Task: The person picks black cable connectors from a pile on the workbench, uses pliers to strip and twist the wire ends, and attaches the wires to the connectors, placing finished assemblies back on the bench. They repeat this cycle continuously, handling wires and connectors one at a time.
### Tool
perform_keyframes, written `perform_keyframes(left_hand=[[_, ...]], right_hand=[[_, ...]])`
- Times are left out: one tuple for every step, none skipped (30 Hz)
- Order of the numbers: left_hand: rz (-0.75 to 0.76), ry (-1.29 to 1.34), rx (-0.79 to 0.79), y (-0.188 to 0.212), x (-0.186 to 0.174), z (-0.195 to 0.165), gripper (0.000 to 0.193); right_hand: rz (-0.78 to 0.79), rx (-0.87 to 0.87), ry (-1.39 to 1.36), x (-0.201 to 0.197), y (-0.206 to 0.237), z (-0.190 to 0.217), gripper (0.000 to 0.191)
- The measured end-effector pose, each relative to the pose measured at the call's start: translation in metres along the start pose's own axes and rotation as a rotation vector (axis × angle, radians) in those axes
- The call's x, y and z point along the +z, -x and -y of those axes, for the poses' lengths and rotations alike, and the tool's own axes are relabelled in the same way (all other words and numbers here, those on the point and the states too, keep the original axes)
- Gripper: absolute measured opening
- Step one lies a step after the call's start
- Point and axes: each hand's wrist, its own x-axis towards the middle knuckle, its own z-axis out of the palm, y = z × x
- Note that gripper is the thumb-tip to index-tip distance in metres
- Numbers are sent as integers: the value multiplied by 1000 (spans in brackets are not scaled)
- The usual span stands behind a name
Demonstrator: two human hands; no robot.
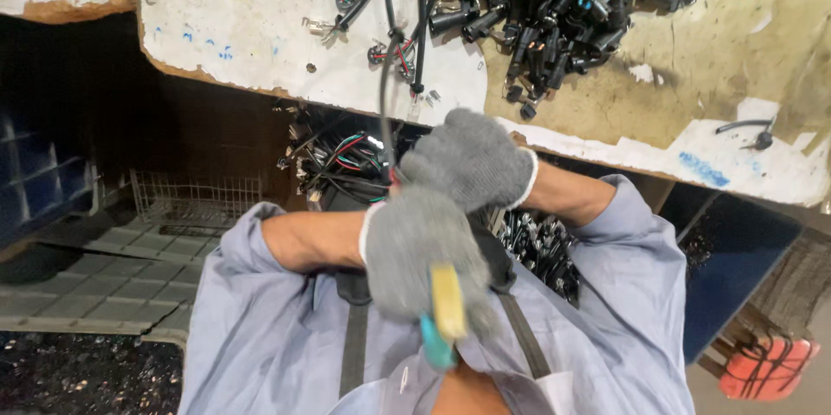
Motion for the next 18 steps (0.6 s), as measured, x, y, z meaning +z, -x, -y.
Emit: perform_keyframes(left_hand=[[61, 23, 24, -7, 3, -3, 29], [113, 45, 36, -16, 5, -8, 29], [146, 48, 47, -26, 2, -14, 28], [130, -3, 36, -34, -7, -20, 28], [82, -82, 10, -43, -19, -22, 28], [-27, -267, -70, -47, -36, -25, 28], [-137, -483, -163, -47, -56, -24, 28], [-227, -741, -216, -44, -80, -19, 22], [-311, -1008, -264, -39, -104, -12, 17], [-361, -1163, -288, -34, -121, -3, 19], [-242, -1249, -490, -31, -135, 10, 9], [-120, -1331, -694, -26, -140, 21, 17], [-174, -1297, -659, -18, -141, 27, 16], [-222, -1263, -614, -13, -142, 35, 19], [-263, -1224, -572, -7, -142, 40, 25], [-249, -1231, -615, -3, -139, 44, 24], [-234, -1224, -663, 0, -134, 46, 24], [-230, -1208, -722, 2, -130, 47, 24]], right_hand=[[28, -21, 11, -4, -1, 1, 27], [55, -32, 17, -7, -2, 1, 27], [49, 3, -28, -11, -3, 0, 23], [41, 29, -69, -14, -4, -6, 21], [33, 53, -113, -17, -5, -12, 19], [115, 180, -47, -18, -6, -19, 32], [204, 301, 16, -20, -6, -27, 46], [293, 412, 89, -20, -5, -35, 60], [189, 294, 270, -21, -3, -42, 48], [78, 192, 443, -21, 1, -47, 36], [-22, 101, 607, -22, 8, -48, 25], [-66, 125, 511, -23, 16, -48, 28], [-118, 143, 428, -25, 24, -49, 33], [-175, 168, 352, -27, 31, -51, 37], [-265, 236, 305, -30, 41, -55, 37], [-353, 308, 249, -33, 51, -56, 38], [-430, 386, 188, -32, 61, -51, 39], [-445, 511, 209, -28, 68, -46, 33]])
